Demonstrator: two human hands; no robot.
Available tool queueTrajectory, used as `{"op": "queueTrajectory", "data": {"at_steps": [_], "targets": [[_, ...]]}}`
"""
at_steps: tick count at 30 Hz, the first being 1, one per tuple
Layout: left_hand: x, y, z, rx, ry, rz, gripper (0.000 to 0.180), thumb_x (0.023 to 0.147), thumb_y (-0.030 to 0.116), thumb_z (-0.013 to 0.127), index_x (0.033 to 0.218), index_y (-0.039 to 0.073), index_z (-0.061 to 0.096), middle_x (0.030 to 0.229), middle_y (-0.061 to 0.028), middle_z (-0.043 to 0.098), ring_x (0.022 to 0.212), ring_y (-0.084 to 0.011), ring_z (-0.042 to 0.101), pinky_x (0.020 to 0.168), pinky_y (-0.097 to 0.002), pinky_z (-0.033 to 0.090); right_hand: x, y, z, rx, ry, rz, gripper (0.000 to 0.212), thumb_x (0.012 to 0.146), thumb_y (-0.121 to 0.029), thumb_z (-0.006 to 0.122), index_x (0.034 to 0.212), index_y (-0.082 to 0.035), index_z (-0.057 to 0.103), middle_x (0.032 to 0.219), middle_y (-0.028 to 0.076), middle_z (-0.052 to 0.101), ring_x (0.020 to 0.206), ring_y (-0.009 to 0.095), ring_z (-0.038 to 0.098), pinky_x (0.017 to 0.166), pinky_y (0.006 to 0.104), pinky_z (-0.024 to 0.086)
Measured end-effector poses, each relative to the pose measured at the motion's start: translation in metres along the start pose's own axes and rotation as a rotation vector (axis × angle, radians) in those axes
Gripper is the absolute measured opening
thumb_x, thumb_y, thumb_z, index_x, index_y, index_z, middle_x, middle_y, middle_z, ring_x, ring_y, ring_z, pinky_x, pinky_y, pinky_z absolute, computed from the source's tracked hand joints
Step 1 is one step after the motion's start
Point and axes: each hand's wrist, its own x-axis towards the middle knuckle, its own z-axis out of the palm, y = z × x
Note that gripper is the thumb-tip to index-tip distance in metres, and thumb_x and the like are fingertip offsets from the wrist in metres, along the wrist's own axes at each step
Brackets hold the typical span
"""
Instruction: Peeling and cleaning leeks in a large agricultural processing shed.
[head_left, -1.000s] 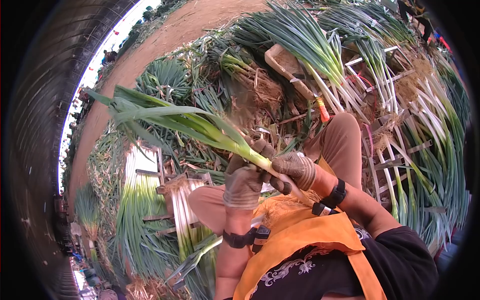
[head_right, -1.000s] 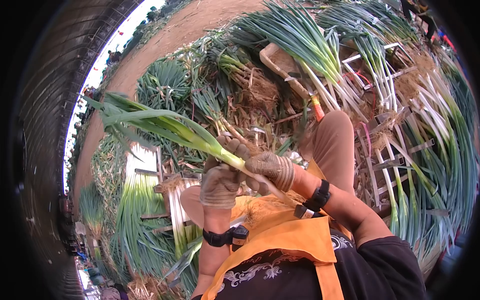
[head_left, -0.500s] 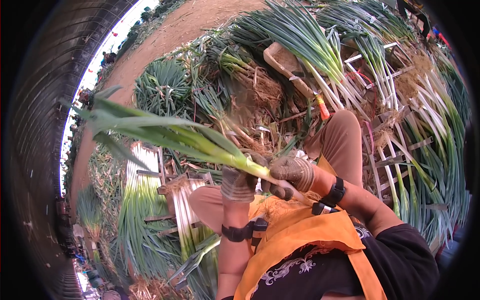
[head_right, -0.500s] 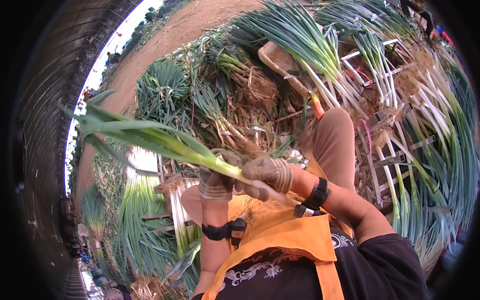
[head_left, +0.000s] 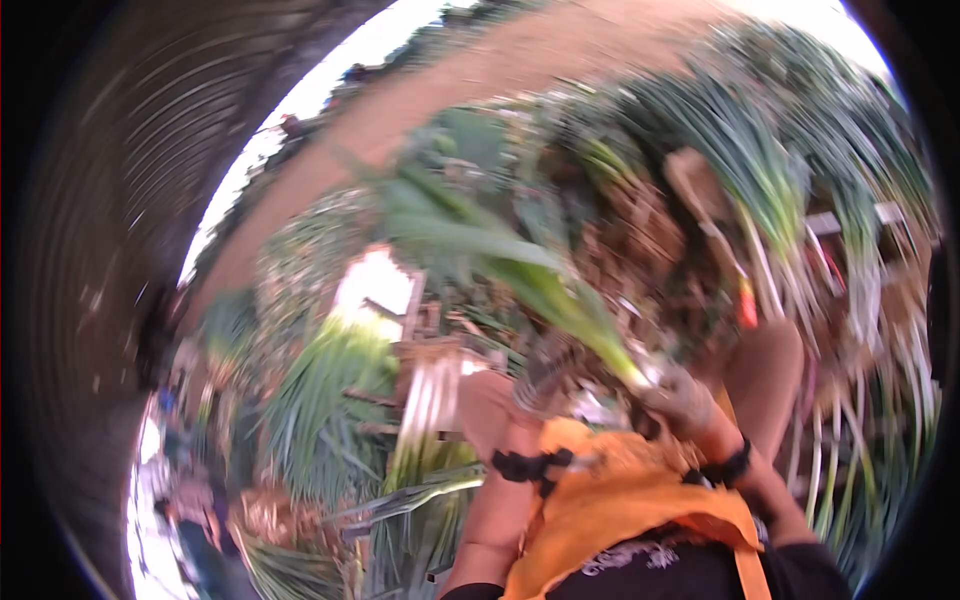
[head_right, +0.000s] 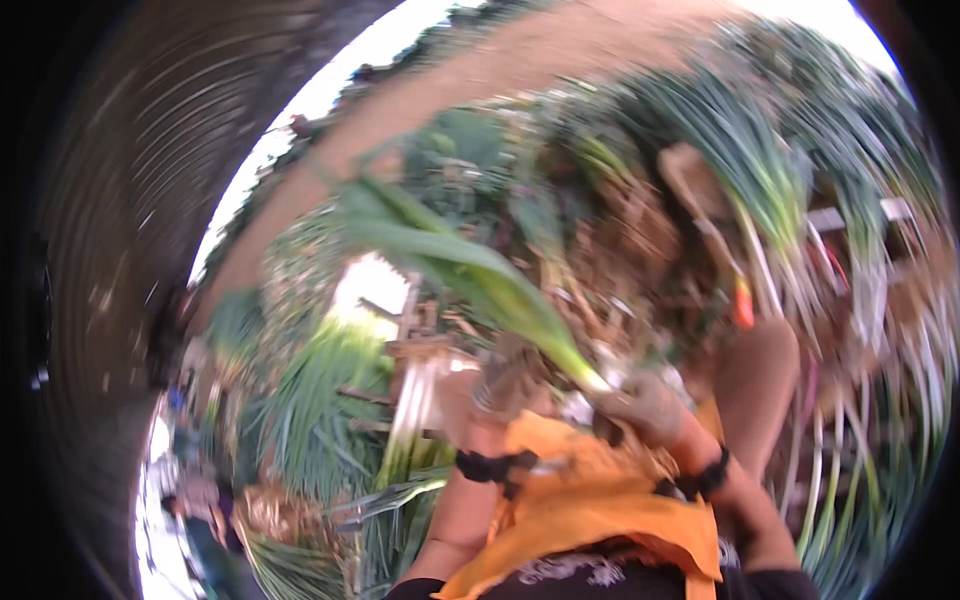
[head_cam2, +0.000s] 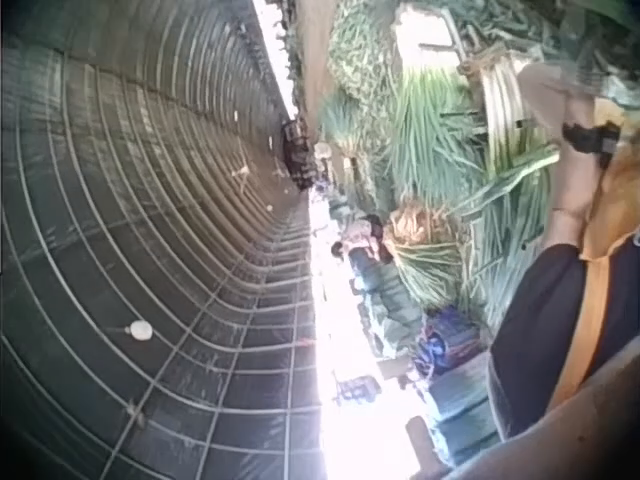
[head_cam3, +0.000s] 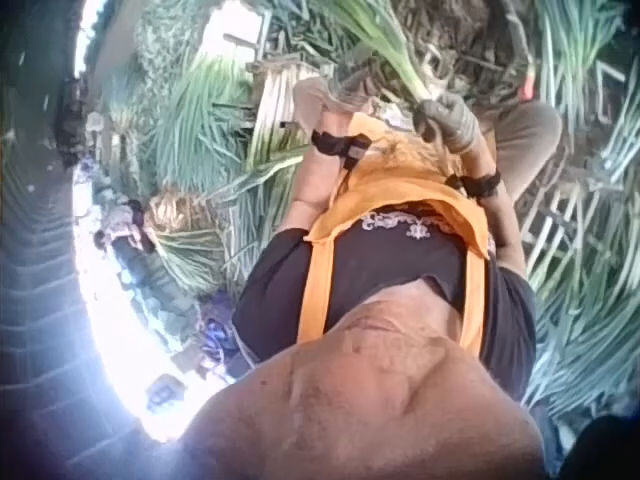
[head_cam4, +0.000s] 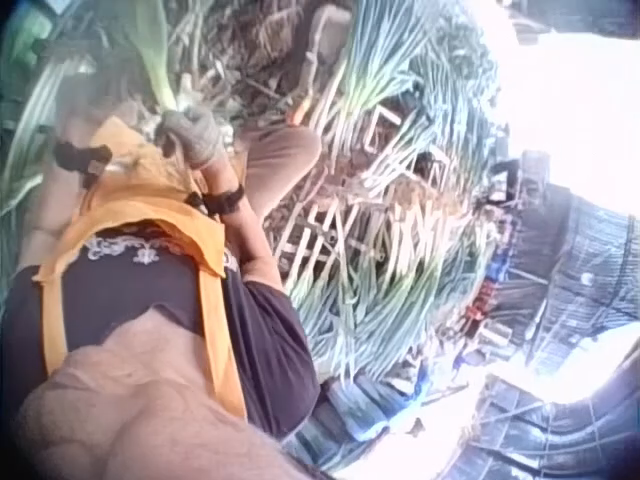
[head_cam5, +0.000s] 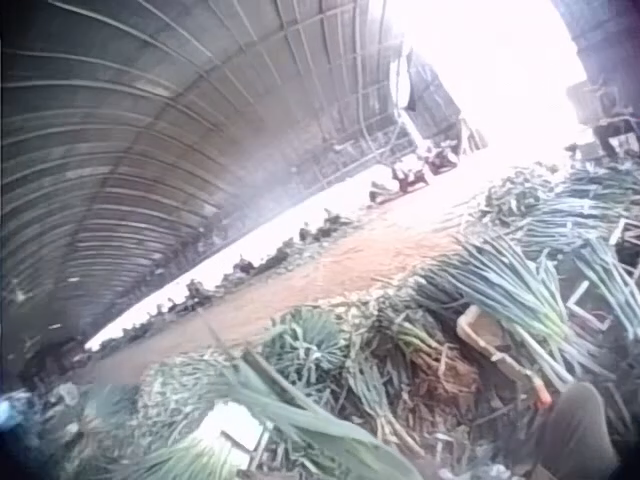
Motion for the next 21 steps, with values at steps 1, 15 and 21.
{"op": "queueTrajectory", "data": {"at_steps": [1, 15, 21], "targets": [[0.000, 0.001, 0.018, -0.146, -0.053, 0.057, 0.056, 0.081, 0.025, 0.064, 0.124, 0.001, 0.037, 0.115, -0.0129, 0.051, 0.099, -0.0265, 0.056, 0.075, -0.0352, 0.052, -0.004, 0.005, -0.005, -0.015, 0.070, 0.008, 0.035, 0.082, -0.032, 0.057, 0.088, 0.001, 0.063, 0.065, 0.008, 0.062, 0.052, 0.014, 0.057, 0.045, 0.0226, 0.045], [0.003, 0.053, -0.020, 0.272, 0.593, 0.311, 0.030, 0.085, 0.006, 0.050, 0.115, 0.006, 0.050, 0.093, -0.0045, 0.059, 0.074, -0.0128, 0.057, 0.064, -0.0242, 0.048, 0.061, 0.013, 0.006, -0.647, 0.301, -0.237, 0.025, 0.078, -0.025, 0.062, 0.073, -0.001, 0.064, 0.060, 0.005, 0.061, 0.054, 0.011, 0.056, 0.049, 0.0293, 0.044], [0.011, 0.150, -0.017, -0.027, 0.483, 0.480, 0.014, 0.088, 0.012, 0.049, 0.101, 0.007, 0.046, 0.060, -0.0001, 0.048, 0.048, -0.0117, 0.043, 0.061, -0.0328, 0.045, 0.085, 0.110, -0.045, -1.472, 0.012, -0.049, 0.031, 0.082, -0.029, 0.051, 0.076, -0.003, 0.067, 0.065, 0.012, 0.064, 0.059, 0.025, 0.063, 0.053, 0.0346, 0.048]]}}
